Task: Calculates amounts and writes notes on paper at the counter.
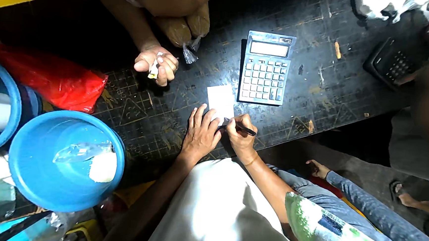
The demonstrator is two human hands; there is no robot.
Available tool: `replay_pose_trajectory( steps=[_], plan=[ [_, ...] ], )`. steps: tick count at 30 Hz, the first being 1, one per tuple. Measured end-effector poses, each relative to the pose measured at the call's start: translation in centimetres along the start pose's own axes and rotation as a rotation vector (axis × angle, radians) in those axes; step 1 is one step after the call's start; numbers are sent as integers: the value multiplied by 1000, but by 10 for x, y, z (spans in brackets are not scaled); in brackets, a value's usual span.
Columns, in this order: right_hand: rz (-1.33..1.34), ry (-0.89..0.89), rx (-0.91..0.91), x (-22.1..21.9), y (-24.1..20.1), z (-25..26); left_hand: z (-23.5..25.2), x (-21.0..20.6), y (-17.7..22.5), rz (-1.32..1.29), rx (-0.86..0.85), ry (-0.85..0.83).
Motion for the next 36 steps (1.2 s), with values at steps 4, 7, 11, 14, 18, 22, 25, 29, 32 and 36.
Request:
replay_pose_trajectory(
  steps=[4,7,11,14,18,22,25,29,32,36],
  plan=[
    [-19,13,11,1,-1,0,0,0,0,6,1,2],
    [-12,35,1,2,0,-1,0,0,0,10,4,-7],
    [61,39,-29,6,3,0,1,0,0,10,5,11],
    [44,35,-24,7,3,0,0,0,0,11,5,11],
    [-10,16,-25,5,3,-1,0,0,0,11,-6,13],
    [-10,31,-11,6,2,0,0,0,0,20,-6,8],
    [4,19,7,6,1,0,-1,-1,0,18,1,-2],
    [32,26,5,9,0,0,0,-1,1,18,-1,-3],
    [69,47,-4,10,1,0,1,0,0,18,-6,16],
    [-14,39,6,9,1,0,0,1,1,23,-6,9]
  ],
)
Point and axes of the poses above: each hand's wrist, its own z-axis towards the middle knuckle, its own x-axis out of the back of the hand, y = z × x, the point moved 7 cm from there along z, towards the middle knuckle, and after that the axes turned 3 degrees about -z, right-handed, at the moved point
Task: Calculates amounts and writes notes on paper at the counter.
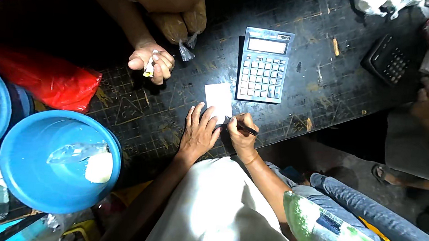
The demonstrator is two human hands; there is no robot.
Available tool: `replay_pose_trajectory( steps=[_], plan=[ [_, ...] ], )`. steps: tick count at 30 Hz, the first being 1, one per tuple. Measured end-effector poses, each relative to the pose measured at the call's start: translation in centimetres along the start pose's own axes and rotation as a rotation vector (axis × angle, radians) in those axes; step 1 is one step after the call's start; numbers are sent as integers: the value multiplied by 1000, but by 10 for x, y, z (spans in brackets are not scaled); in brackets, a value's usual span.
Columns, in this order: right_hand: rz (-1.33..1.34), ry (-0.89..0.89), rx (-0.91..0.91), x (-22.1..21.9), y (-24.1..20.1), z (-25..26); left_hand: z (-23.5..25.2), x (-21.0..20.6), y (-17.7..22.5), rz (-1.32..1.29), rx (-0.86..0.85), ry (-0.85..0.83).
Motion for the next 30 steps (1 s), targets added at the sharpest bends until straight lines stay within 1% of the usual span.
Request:
replay_pose_trajectory(
  steps=[5,7,9,11,12,13,14,16,17,19,21,25,28,30],
  plan=[
    [-31,11,15,0,0,-1,0,-2,-1,5,5,-4],
    [6,16,6,-1,1,0,1,-2,-1,7,6,-14],
    [194,10,-43,1,3,2,1,-2,-1,4,2,-6],
    [411,3,-143,8,7,5,1,-1,-1,-4,0,5],
    [436,16,-179,15,8,6,0,-1,-1,-7,3,6],
    [394,26,-159,22,9,8,0,-1,-1,-10,4,6],
    [294,28,-83,29,8,12,-1,0,-1,-10,5,6],
    [10,22,113,40,4,22,-1,1,-2,-12,3,9],
    [-114,24,181,44,2,26,-1,0,-1,-6,0,9],
    [-252,-3,245,44,0,37,0,-1,-1,2,1,13],
    [-325,-57,280,38,-1,47,0,-1,-1,3,8,19],
    [-388,-171,306,25,-4,61,-1,-1,-1,32,10,21],
    [-460,-215,348,16,-7,68,0,-2,-1,33,10,20],
    [-462,-206,358,18,-8,69,0,-2,0,28,12,16]
  ],
)
Point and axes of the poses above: each hand's wrist, its own z-axis towards the middle knuckle, its own x-axis out of the back of the hand, y = z × x, the point moved 7 cm from there along z, towards the middle knuckle, and after that the axes turned 3 degrees about -z, right-handed, at the moved point
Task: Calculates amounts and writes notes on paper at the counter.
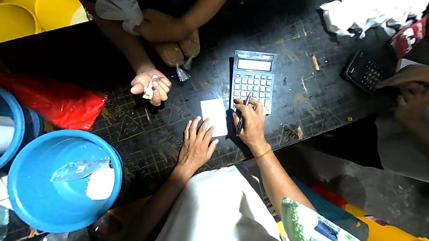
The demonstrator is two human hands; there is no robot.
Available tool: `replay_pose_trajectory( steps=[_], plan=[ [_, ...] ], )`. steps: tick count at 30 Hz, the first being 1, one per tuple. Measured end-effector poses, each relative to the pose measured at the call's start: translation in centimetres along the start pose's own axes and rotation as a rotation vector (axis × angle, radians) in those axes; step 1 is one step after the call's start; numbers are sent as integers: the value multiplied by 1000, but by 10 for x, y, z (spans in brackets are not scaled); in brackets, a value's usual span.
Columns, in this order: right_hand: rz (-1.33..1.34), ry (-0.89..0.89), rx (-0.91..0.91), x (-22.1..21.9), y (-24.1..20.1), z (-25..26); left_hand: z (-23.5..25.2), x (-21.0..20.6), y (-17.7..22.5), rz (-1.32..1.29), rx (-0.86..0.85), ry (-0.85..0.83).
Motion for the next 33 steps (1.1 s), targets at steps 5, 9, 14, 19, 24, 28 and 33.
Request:
replay_pose_trajectory(
  steps=[5,9,14,19,24,28,33],
  plan=[
    [78,221,5,17,2,-21,0,1,-1,-21,14,-5],
    [20,247,-109,23,20,-25,1,2,0,-62,11,8],
    [-60,147,-153,20,34,-10,0,2,-1,-44,15,1],
    [-75,142,-103,20,35,-6,1,2,-1,-32,13,1],
    [-65,102,-78,16,27,-6,-1,2,-1,-11,24,-10],
    [-52,56,-56,12,24,6,0,0,-1,3,19,-10],
    [-55,64,-60,15,24,4,1,0,-1,9,18,-17]
  ],
)
Point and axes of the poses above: each hand's wrist, its own z-axis towards the middle knuckle, its own x-axis out of the back of the hand, y = z × x, the point moved 7 cm from there along z, towards the middle knuckle, and after that the axes turned 3 degrees about -z, right-handed, at the moved point
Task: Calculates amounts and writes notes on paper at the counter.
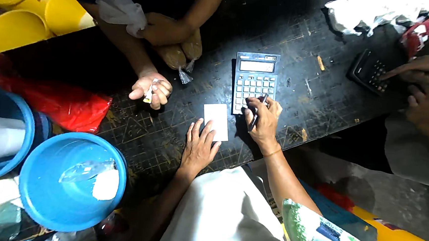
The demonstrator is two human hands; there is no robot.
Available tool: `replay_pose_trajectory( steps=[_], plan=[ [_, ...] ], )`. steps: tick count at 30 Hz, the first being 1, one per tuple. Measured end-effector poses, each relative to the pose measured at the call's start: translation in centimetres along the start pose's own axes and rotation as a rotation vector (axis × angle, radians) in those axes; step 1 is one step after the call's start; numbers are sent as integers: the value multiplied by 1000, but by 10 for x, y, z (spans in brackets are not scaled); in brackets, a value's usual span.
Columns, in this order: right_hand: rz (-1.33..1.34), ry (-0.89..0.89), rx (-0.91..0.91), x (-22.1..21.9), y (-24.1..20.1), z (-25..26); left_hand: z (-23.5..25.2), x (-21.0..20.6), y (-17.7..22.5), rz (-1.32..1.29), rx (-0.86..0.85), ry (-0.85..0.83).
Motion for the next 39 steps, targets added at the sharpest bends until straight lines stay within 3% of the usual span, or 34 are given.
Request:
replay_pose_trajectory(
  steps=[5,12,18,25,32,39],
  plan=[
    [-24,147,-55,13,15,-18,0,0,0,-12,-3,9],
    [-61,63,-83,2,18,-6,0,0,0,-32,-8,25],
    [53,30,38,0,-6,-20,0,0,0,-28,-11,27],
    [1,137,-34,15,16,-25,-1,0,0,-18,-13,24],
    [27,-1,10,-6,-3,-12,-2,1,0,-13,-8,23],
    [-47,22,-96,4,19,-7,-1,1,0,-19,-10,25]
  ],
)
Point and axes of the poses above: each hand's wrist, its own z-axis towards the middle knuckle, its own x-axis out of the back of the hand, y = z × x, the point moved 7 cm from there along z, towards the middle knuckle, and after that the axes turned 3 degrees about -z, right-handed, at the moved point
